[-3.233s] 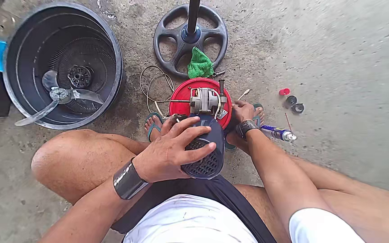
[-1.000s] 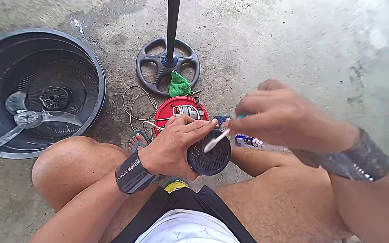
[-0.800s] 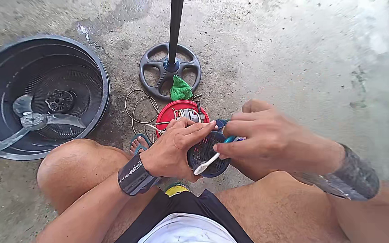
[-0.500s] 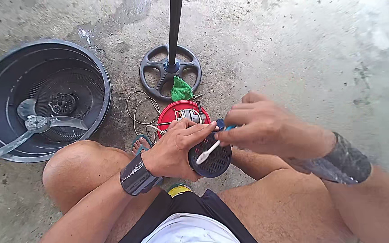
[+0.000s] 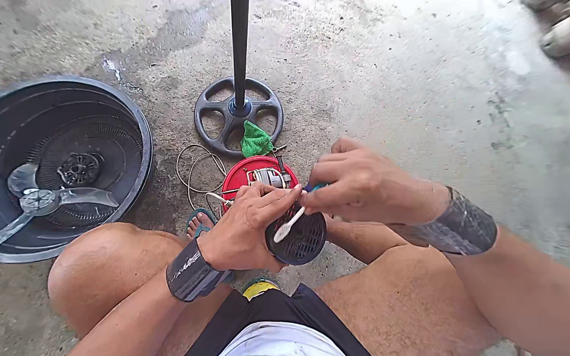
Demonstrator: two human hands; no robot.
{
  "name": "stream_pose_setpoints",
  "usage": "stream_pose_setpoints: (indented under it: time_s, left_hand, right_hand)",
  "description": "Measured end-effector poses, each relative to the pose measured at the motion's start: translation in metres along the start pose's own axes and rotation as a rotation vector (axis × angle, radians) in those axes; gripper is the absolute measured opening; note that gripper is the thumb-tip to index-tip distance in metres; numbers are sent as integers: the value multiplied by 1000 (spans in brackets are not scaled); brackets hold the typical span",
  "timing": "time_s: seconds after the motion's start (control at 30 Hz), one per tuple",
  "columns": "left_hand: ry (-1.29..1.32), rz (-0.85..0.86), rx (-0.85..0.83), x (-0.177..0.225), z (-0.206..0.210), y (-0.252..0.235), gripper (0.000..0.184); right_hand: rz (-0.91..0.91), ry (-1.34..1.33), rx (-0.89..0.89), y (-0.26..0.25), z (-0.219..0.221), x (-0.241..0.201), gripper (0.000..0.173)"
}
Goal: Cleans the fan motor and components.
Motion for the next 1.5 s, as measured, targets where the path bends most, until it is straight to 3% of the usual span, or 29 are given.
stream_pose_setpoints:
  time_s: [0.1, 0.2, 0.33, 0.47, 0.6, 0.73, 0.87, 1.0, 1.13, 1.27, 1.3, 1.37, 1.43, 1.5]
  left_hand:
    - [-2, 11, 49, 0, -2, 1, 119]
    - [-44, 48, 92, -2, -3, -1, 117]
    - [-23, -18, 11, 1, -6, -1, 117]
    - [-64, -1, 20, 3, -4, -1, 115]
    - [-35, -25, 11, 0, -5, -1, 121]
    - [-53, 7, 25, 1, -2, 0, 118]
    - [-56, -17, 28, 0, -6, 0, 119]
    - [-65, 20, 68, -1, -7, 0, 117]
    - [-69, -1, 118, -5, -9, 0, 119]
    - [-69, 27, 141, -4, -12, -1, 118]
    - [-70, 26, 140, -5, -13, -2, 117]
    - [-60, 5, 124, -7, -16, -3, 118]
    - [-18, 2, 134, -11, -22, -3, 119]
    - [72, -1, 112, -17, -25, -1, 118]
  right_hand:
    - [66, 33, 39, 4, -17, 15, 19]
    - [-17, -41, -61, -6, -4, -2, 18]
    - [71, -25, -72, 1, -15, 30, 18]
    - [-24, -124, -150, -8, 9, 5, 18]
    - [43, -76, -108, -3, -7, 30, 18]
    - [-62, -134, -147, -12, 12, -2, 17]
    - [31, -99, -102, -7, -4, 25, 18]
    - [-40, -128, -160, -15, 14, -4, 17]
    - [42, -11, -65, -8, -8, 26, 20]
    - [-62, -125, -155, -14, 7, -11, 19]
    - [-61, -255, -142, -14, 3, -14, 18]
    - [7, -509, 67, -6, -26, 2, 16]
    - [140, -570, 343, 9, -62, 37, 18]
    - [266, -536, 457, 26, -81, 62, 22]
Point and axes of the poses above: each hand's wrist, its own y-axis away from the middle knuckle, its own z-axis out of the palm, x = y × z, the point moved 8 cm from there along -y, towards the middle knuckle, and after that the axes turned 4 degrees about x, right-handed, at the moved point
